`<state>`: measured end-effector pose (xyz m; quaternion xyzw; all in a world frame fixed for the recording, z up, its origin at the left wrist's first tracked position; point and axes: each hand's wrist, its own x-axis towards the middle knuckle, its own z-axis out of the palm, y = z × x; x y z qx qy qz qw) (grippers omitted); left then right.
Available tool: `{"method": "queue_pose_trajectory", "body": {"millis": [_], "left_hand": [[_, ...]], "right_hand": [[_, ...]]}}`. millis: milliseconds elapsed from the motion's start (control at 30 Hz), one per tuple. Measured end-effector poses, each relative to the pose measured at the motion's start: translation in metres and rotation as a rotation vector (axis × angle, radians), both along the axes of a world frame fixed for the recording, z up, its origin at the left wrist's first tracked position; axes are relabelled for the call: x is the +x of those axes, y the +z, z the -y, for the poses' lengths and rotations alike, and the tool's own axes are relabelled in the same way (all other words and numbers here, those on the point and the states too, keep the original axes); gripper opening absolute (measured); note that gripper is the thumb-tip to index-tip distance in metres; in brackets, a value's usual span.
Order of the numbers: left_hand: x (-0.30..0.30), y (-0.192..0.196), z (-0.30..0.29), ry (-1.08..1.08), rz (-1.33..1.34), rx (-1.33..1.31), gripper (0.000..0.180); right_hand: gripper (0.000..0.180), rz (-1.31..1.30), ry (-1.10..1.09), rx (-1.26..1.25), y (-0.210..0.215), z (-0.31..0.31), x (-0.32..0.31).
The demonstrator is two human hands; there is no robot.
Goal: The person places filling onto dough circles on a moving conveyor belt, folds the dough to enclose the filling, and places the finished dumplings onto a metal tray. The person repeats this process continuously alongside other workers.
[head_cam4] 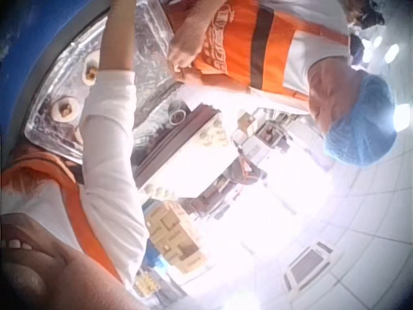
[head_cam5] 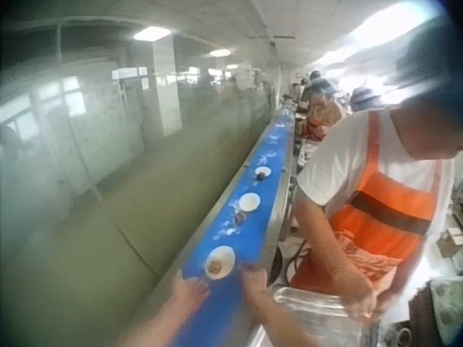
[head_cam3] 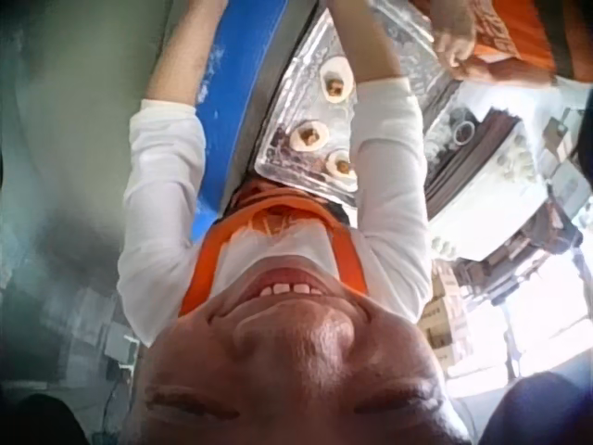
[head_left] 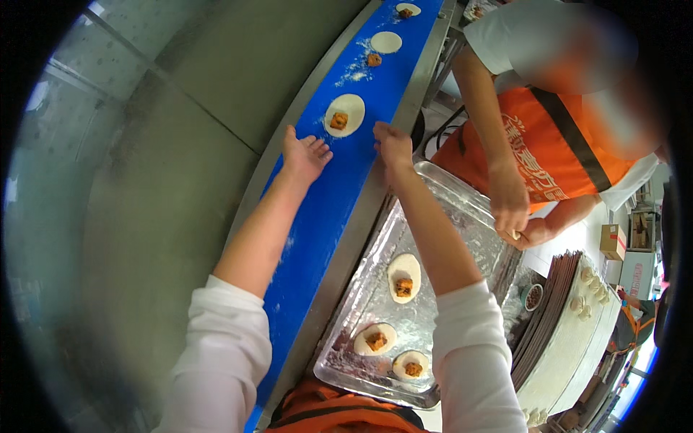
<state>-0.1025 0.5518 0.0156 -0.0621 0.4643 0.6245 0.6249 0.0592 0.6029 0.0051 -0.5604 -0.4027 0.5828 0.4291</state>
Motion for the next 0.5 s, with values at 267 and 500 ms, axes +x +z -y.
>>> {"method": "queue_pose_trajectory", "body": {"millis": [267,500], "left_hand": [[-0.020,-0.012,0.021,-0.085,0.115,-0.208,0.072],[-0.011,-0.006,0.052,-0.180,-0.131,-0.270,0.069]], "right_hand": [[0.024,0.535,0.243,-0.050,-0.028,-0.053,-0.059],[0.026,1.007,0.359,0.102,-0.033,-0.017,-0.070]]}}
